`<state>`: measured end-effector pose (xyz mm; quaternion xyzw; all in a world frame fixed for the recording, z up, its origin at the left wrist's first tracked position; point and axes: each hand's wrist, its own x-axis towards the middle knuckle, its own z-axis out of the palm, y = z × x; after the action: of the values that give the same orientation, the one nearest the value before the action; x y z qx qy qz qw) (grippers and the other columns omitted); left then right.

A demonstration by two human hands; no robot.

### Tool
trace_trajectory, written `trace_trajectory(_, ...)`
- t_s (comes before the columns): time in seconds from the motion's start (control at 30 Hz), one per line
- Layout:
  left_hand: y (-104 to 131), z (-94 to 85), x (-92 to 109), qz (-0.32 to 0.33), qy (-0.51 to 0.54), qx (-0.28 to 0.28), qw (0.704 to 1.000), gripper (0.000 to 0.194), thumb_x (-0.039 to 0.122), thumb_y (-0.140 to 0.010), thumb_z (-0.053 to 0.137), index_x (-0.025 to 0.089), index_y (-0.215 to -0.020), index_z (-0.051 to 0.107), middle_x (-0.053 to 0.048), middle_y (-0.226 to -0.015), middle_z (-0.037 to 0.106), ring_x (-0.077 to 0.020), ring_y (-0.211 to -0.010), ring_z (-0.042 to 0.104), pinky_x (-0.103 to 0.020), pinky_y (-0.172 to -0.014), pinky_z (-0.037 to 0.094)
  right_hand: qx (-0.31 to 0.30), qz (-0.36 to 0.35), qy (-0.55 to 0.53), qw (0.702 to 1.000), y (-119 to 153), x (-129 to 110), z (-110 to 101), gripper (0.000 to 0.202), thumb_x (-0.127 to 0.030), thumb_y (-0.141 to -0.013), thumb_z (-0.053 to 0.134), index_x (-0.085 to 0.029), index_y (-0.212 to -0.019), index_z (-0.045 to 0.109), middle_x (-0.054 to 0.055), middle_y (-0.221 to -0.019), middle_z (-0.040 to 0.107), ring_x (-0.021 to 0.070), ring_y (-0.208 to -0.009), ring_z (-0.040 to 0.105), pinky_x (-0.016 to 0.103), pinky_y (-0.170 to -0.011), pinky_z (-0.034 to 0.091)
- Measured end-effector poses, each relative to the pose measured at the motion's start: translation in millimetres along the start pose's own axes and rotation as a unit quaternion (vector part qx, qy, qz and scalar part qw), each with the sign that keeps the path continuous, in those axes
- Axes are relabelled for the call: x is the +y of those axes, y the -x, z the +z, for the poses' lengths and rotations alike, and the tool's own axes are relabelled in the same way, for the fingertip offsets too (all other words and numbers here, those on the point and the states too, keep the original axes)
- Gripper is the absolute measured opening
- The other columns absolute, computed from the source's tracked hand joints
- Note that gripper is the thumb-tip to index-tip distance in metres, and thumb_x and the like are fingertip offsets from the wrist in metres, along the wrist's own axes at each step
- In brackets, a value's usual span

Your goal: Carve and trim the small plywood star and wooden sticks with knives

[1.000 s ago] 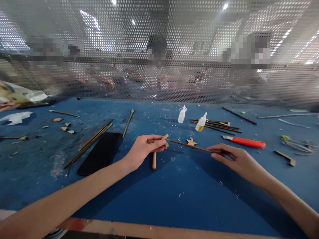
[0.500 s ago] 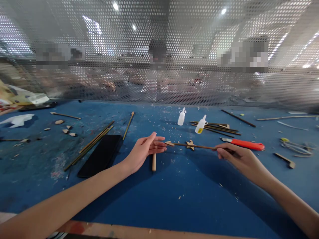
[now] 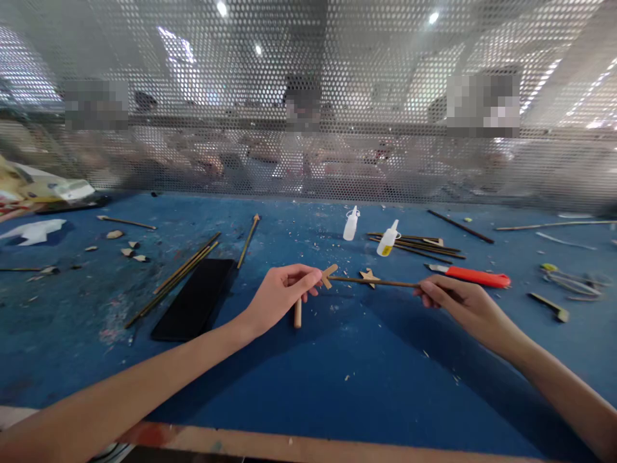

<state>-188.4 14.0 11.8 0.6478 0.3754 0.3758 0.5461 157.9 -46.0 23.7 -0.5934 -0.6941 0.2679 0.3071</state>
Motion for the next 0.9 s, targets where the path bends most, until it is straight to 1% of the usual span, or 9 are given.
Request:
trace_trajectory(0.17,-1,-0.5,0,-0.007,0.024,0.000,1.000,0.024,0.040,-0.091,0.069,0.019,-0.101,0.077,-0.005,-0.092,0.075,-0.0128,-0.075,0.065,-0.021,-0.064,0.052,0.002,0.002,0.000,1.000,-1,4,1,0.044,-0.058,-0.096,0.051,-0.020,-0.088,0.072,0.004,-0.075,0.064,0.0176,-0.071,0.055,0.031,-0.067,0.043)
trace_trajectory(0.33,-2,0.3,0,-0.028,0.045,-0.011,0.999,0.021,0.035,-0.089,0.072,0.015,-0.093,0.079,-0.006,-0.086,0.076,-0.0127,-0.071,0.067,-0.020,-0.062,0.054,0.000,0.000,0.010,1.000,0,0,3,0.045,-0.058,-0.096,0.050,-0.020,-0.086,0.071,0.003,-0.073,0.063,0.0171,-0.070,0.055,0.030,-0.067,0.042)
trace_trajectory(0.5,-5,-0.6,-3,-0.053,0.078,-0.017,0.995,0.021,0.034,-0.087,0.075,0.014,-0.090,0.079,-0.007,-0.086,0.077,-0.0150,-0.074,0.072,-0.023,-0.068,0.059,-0.010,0.003,0.002,1.000,2,0,7,0.044,-0.057,-0.098,0.048,-0.020,-0.087,0.069,0.002,-0.068,0.061,0.0163,-0.066,0.055,0.029,-0.064,0.041)
trace_trajectory(0.6,-5,-1.3,-4,-0.069,0.087,-0.017,0.994,0.020,0.034,-0.086,0.076,0.014,-0.089,0.079,-0.007,-0.085,0.077,-0.0156,-0.075,0.073,-0.024,-0.072,0.061,-0.005,0.007,-0.008,1.000,3,0,10,0.044,-0.059,-0.097,0.048,-0.021,-0.089,0.069,0.002,-0.067,0.061,0.0161,-0.064,0.055,0.029,-0.061,0.042)
trace_trajectory(0.9,-6,-2.4,-7,-0.076,0.101,-0.010,0.992,0.020,0.033,-0.085,0.077,0.013,-0.089,0.079,-0.008,-0.085,0.077,-0.0158,-0.076,0.074,-0.024,-0.076,0.062,-0.011,0.025,-0.019,0.999,4,-2,15,0.043,-0.058,-0.098,0.047,-0.020,-0.090,0.067,0.000,-0.065,0.058,0.0139,-0.061,0.052,0.027,-0.059,0.042)
